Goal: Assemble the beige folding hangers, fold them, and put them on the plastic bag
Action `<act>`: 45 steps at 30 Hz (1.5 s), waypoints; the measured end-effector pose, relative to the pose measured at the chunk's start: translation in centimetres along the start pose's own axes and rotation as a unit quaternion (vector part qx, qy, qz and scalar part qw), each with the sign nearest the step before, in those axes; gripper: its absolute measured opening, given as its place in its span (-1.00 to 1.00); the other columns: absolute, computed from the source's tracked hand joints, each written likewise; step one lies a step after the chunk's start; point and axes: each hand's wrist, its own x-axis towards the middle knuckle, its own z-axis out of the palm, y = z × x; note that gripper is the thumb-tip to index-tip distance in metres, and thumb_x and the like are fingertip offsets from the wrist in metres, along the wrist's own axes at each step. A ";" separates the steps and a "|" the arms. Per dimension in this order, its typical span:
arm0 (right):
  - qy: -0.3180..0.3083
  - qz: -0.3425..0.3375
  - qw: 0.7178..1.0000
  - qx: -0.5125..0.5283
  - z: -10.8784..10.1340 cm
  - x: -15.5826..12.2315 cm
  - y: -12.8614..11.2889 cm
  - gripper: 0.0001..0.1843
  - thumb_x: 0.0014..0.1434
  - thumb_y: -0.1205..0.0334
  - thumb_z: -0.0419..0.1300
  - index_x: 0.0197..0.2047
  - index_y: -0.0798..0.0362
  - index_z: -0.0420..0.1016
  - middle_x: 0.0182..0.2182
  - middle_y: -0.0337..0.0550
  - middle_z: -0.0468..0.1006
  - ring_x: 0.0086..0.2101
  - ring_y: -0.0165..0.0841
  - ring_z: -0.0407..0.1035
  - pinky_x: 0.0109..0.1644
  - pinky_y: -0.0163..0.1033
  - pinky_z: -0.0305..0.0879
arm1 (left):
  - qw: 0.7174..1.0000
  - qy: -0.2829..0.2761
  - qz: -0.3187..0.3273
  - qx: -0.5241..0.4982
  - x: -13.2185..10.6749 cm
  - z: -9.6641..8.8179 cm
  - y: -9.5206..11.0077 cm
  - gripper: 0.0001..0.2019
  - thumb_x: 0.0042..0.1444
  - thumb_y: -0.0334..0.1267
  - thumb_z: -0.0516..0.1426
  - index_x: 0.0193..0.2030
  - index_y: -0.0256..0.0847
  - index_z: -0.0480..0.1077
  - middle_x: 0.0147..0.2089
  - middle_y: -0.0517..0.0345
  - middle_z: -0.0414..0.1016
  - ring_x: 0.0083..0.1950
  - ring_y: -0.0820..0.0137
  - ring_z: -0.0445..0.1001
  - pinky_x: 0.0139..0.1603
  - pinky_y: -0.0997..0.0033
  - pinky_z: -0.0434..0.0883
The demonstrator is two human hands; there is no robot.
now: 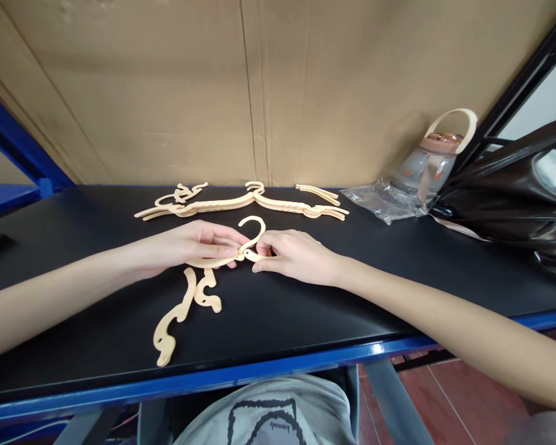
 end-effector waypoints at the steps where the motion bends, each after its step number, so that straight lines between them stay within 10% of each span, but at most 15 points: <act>1: -0.001 0.000 1.000 -0.004 0.0 0.0 -0.1 -0.74 0.19 0.13 0.23 -0.41 0.05 0.26 -0.48 -0.36 0.30 -0.47 -0.51 0.14 -0.36 -0.35 0.01 | 1.000 -0.002 0.002 0.001 0.0 0.0 0.0 -0.77 0.18 -0.17 0.20 -0.03 -0.07 0.51 -0.14 0.25 0.58 -0.15 0.52 0.51 -0.18 0.61 0.36; 45: -0.004 -0.051 0.998 -0.037 -0.2 -0.6 -0.1 -0.76 0.23 0.11 0.20 -0.37 0.03 0.26 -0.43 -0.32 0.34 -0.43 -0.47 0.20 -0.31 -0.33 0.05 | 0.999 -0.016 -0.018 -0.033 -0.2 -0.3 0.2 -0.68 0.14 -0.17 0.22 0.05 -0.12 0.46 -0.34 0.20 0.49 -0.48 0.58 0.26 -0.51 0.57 0.09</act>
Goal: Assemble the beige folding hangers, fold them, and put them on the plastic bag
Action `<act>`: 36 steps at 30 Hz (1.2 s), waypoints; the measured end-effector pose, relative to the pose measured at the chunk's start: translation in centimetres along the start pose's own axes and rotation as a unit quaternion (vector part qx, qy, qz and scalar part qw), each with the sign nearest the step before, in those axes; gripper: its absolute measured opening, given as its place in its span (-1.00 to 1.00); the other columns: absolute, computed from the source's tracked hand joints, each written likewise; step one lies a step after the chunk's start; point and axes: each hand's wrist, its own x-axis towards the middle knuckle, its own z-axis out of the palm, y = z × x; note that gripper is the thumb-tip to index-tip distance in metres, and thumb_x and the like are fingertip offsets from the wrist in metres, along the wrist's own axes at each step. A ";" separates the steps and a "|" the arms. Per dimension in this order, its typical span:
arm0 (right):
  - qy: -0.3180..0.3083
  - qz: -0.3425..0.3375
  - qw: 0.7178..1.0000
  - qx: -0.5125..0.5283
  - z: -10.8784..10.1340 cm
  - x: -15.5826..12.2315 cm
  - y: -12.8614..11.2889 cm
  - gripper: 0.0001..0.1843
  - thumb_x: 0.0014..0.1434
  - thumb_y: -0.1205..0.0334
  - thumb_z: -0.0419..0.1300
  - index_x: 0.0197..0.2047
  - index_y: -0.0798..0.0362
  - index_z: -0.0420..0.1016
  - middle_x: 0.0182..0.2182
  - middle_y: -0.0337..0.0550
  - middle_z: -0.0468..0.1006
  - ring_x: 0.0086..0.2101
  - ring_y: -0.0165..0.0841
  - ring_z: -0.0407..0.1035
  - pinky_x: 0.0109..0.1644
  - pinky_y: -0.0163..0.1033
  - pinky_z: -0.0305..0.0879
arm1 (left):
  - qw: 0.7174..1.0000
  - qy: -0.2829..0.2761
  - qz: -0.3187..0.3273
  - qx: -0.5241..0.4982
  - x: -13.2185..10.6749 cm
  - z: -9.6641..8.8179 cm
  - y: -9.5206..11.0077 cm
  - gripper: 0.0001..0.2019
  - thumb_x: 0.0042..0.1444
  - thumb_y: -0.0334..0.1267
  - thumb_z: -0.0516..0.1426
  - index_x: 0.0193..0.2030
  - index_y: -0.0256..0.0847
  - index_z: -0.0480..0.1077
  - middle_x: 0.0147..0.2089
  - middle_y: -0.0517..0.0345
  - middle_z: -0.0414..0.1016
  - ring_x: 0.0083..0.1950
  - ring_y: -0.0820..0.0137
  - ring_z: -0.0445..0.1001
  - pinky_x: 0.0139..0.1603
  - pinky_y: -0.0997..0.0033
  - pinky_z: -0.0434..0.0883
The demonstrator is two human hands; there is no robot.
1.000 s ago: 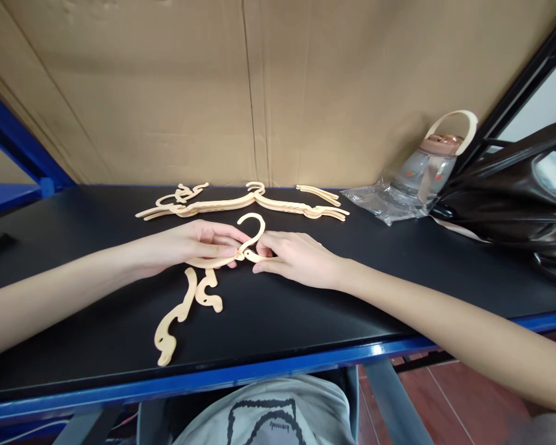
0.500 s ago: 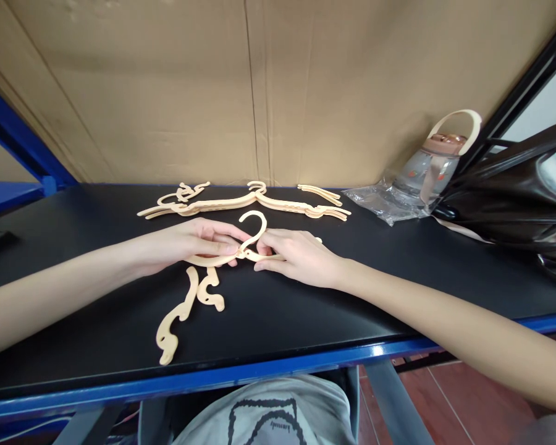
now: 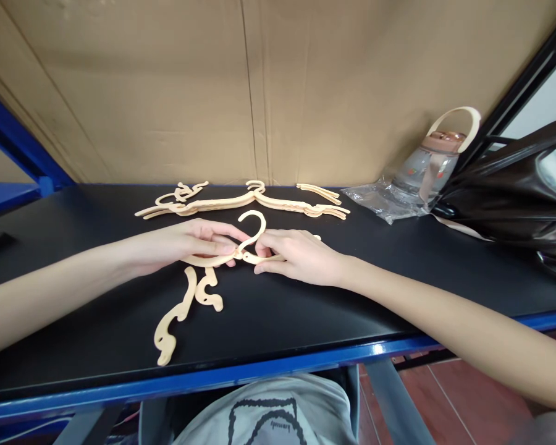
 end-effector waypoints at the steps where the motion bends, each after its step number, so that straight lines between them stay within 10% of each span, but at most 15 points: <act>1: 0.003 -0.002 1.000 0.005 0.0 0.0 0.0 -0.76 0.22 0.11 0.21 -0.37 0.03 0.27 -0.43 -0.32 0.34 -0.43 -0.47 0.20 -0.32 -0.34 0.05 | 1.000 0.000 0.000 0.003 0.0 0.0 0.0 -0.68 0.14 -0.16 0.22 0.05 -0.12 0.46 -0.34 0.21 0.50 -0.49 0.59 0.25 -0.52 0.57 0.08; 36: 0.075 0.047 0.996 0.031 0.9 0.5 0.2 -0.73 0.11 0.08 0.31 -0.44 0.05 0.37 -0.50 -0.36 0.36 -0.48 -0.52 0.17 -0.39 -0.35 0.01 | 0.991 0.126 -0.026 0.042 -0.2 2.1 0.5 -0.66 0.12 -0.14 0.22 0.00 -0.22 0.52 -0.16 0.07 0.61 -0.11 0.30 0.51 -0.08 0.35 0.37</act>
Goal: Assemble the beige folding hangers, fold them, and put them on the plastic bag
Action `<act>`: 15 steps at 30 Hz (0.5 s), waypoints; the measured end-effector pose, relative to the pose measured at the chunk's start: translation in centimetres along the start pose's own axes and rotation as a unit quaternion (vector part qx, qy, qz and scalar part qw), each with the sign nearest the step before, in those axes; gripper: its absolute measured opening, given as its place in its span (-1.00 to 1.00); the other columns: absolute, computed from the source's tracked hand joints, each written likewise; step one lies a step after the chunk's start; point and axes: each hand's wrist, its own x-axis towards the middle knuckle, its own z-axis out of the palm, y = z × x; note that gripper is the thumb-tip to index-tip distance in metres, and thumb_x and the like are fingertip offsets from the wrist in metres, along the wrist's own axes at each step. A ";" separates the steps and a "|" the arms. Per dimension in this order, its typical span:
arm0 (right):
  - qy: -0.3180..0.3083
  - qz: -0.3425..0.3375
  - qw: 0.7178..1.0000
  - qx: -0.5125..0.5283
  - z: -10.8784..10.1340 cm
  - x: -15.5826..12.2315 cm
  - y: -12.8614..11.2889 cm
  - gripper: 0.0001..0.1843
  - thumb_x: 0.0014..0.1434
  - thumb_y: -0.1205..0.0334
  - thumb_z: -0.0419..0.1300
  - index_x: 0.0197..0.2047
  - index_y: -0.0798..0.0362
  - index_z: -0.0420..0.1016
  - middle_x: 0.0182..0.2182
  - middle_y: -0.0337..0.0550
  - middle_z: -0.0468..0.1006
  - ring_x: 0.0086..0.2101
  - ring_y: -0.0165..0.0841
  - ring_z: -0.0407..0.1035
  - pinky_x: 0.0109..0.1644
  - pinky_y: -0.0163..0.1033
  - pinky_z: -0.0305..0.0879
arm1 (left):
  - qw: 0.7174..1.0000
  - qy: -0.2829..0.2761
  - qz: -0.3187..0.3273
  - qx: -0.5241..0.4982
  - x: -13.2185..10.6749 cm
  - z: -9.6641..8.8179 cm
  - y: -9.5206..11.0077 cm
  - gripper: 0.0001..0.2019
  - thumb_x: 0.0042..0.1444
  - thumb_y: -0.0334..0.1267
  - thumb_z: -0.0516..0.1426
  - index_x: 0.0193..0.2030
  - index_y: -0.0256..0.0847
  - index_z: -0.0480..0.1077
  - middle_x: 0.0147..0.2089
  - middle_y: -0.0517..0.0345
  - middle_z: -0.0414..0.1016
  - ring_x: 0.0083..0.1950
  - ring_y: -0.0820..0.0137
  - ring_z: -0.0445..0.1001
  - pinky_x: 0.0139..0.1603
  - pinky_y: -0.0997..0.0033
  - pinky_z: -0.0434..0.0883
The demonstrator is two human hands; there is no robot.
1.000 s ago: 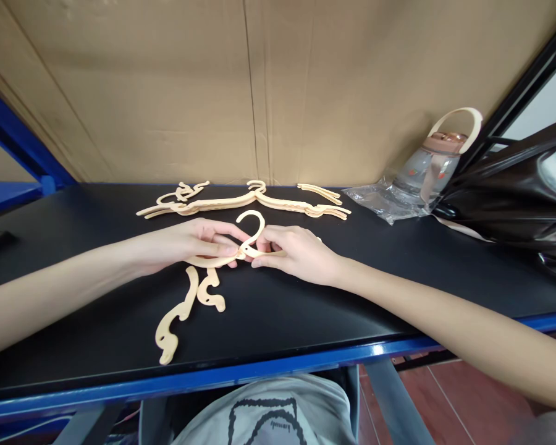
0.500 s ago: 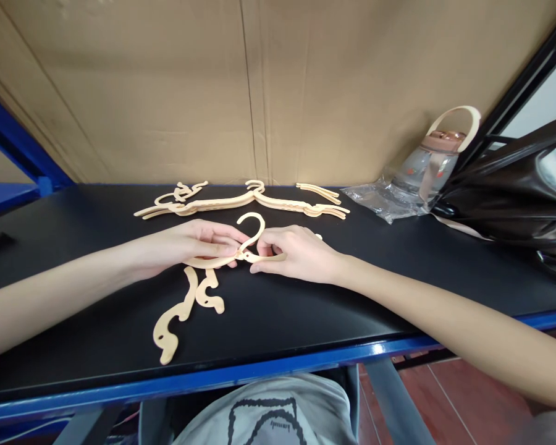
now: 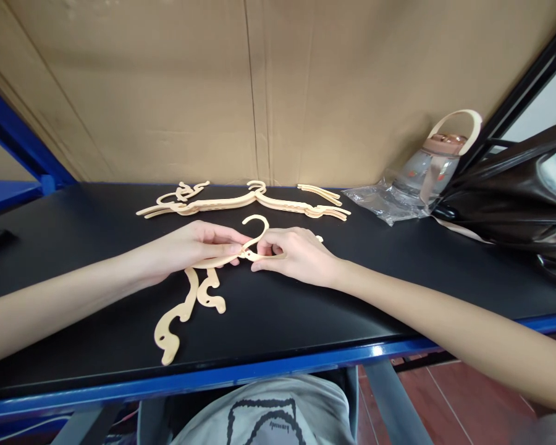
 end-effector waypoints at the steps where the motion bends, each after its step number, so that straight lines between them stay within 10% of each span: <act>1: 0.000 -0.003 1.000 0.002 0.0 0.0 0.0 -0.73 0.12 0.09 0.31 -0.44 0.05 0.37 -0.50 -0.36 0.36 -0.48 -0.52 0.18 -0.39 -0.35 0.01 | 1.000 -0.001 -0.002 -0.001 0.0 -0.1 -0.1 -0.66 0.11 -0.14 0.23 0.00 -0.21 0.52 -0.20 0.09 0.61 -0.14 0.32 0.51 -0.11 0.37 0.37; 15: 0.065 -0.036 0.997 0.009 0.5 -0.1 0.2 -0.76 0.09 0.14 0.34 -0.48 0.07 0.42 -0.49 -0.32 0.41 -0.48 -0.51 0.21 -0.40 -0.35 0.06 | 0.999 -0.014 0.031 -0.012 0.8 -0.2 0.2 -0.85 0.07 -0.37 0.22 -0.20 -0.19 0.58 -0.30 0.20 0.61 -0.27 0.48 0.52 -0.14 0.47 0.41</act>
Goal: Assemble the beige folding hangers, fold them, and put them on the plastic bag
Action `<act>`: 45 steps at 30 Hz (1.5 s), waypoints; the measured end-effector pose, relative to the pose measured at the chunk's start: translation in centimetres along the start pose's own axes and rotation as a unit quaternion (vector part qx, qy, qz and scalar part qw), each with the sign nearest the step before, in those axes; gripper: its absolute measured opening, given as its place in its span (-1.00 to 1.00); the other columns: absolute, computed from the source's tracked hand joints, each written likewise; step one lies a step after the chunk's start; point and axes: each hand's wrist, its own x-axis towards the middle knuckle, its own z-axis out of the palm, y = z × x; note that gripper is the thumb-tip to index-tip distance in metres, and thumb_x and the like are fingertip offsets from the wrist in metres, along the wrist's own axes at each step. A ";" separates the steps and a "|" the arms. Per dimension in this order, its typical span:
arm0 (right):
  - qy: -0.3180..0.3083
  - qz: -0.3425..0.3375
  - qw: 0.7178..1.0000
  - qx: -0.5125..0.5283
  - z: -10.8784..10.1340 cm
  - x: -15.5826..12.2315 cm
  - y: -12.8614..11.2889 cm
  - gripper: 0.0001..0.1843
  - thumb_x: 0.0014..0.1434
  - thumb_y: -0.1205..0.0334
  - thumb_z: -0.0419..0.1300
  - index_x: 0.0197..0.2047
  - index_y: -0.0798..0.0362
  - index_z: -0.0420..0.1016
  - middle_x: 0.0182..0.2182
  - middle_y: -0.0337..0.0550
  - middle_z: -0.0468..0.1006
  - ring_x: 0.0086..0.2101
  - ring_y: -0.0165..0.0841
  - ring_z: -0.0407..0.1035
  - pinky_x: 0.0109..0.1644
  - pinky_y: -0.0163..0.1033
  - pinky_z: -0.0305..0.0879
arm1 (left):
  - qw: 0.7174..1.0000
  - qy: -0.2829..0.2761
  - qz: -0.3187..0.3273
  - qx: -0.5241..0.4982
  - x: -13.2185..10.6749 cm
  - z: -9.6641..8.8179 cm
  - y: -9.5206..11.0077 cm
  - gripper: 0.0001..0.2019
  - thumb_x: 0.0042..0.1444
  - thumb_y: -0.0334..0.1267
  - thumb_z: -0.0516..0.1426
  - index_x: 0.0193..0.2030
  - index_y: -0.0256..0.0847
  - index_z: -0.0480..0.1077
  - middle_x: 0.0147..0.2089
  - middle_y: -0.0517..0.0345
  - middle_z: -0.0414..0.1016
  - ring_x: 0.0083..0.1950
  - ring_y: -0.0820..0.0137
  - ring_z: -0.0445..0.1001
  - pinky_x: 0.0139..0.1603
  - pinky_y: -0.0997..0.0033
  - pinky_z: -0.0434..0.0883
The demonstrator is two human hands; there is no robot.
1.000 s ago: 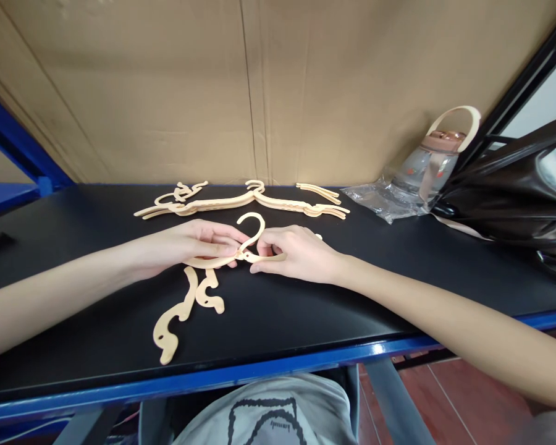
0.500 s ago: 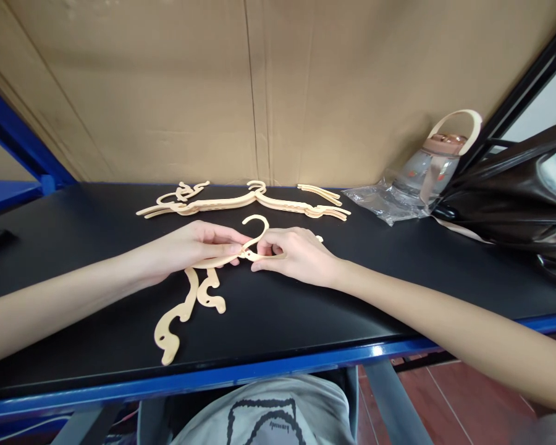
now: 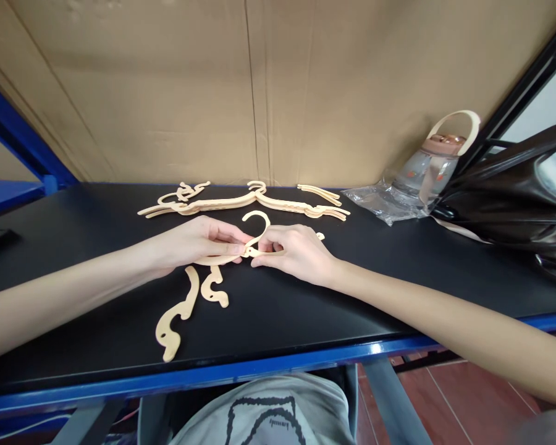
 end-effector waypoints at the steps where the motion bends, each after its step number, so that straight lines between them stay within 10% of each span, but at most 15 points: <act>1: 0.001 0.002 1.000 0.000 0.0 0.0 0.0 -0.76 0.08 0.15 0.34 -0.48 0.07 0.42 -0.49 -0.32 0.41 -0.48 -0.51 0.22 -0.40 -0.35 0.06 | 1.000 0.002 0.003 0.003 0.0 0.0 0.0 -0.85 0.06 -0.36 0.23 -0.21 -0.20 0.58 -0.28 0.19 0.62 -0.27 0.47 0.52 -0.13 0.45 0.42; 24: 0.052 0.035 0.997 0.044 0.2 0.6 -0.2 -0.77 0.14 0.09 0.29 -0.36 0.06 0.42 -0.50 -0.33 0.43 -0.52 -0.52 0.19 -0.45 -0.36 0.08 | 0.987 0.081 0.127 -0.052 0.4 2.1 -1.1 -0.78 0.07 -0.21 0.23 -0.19 -0.29 0.51 -0.26 0.14 0.55 -0.27 0.46 0.47 -0.15 0.40 0.43; 33: -0.029 0.060 0.998 -0.015 -0.2 0.7 0.3 -0.78 0.12 0.08 0.29 -0.36 0.04 0.42 -0.45 -0.31 0.46 -0.45 -0.47 0.27 -0.37 -0.33 0.12 | 0.987 0.118 0.101 -0.031 0.4 0.7 -1.5 -0.78 0.08 -0.23 0.21 -0.14 -0.27 0.50 -0.26 0.12 0.58 -0.24 0.41 0.50 -0.07 0.32 0.45; 45: -0.037 0.028 0.999 -0.026 0.0 0.4 -0.4 -0.79 0.14 0.13 0.29 -0.41 0.04 0.41 -0.45 -0.32 0.45 -0.45 -0.50 0.26 -0.39 -0.36 0.08 | 0.995 0.038 0.086 -0.019 0.5 0.4 -1.6 -0.70 0.07 -0.15 0.24 -0.08 -0.24 0.48 -0.21 0.08 0.62 -0.16 0.34 0.56 -0.03 0.29 0.46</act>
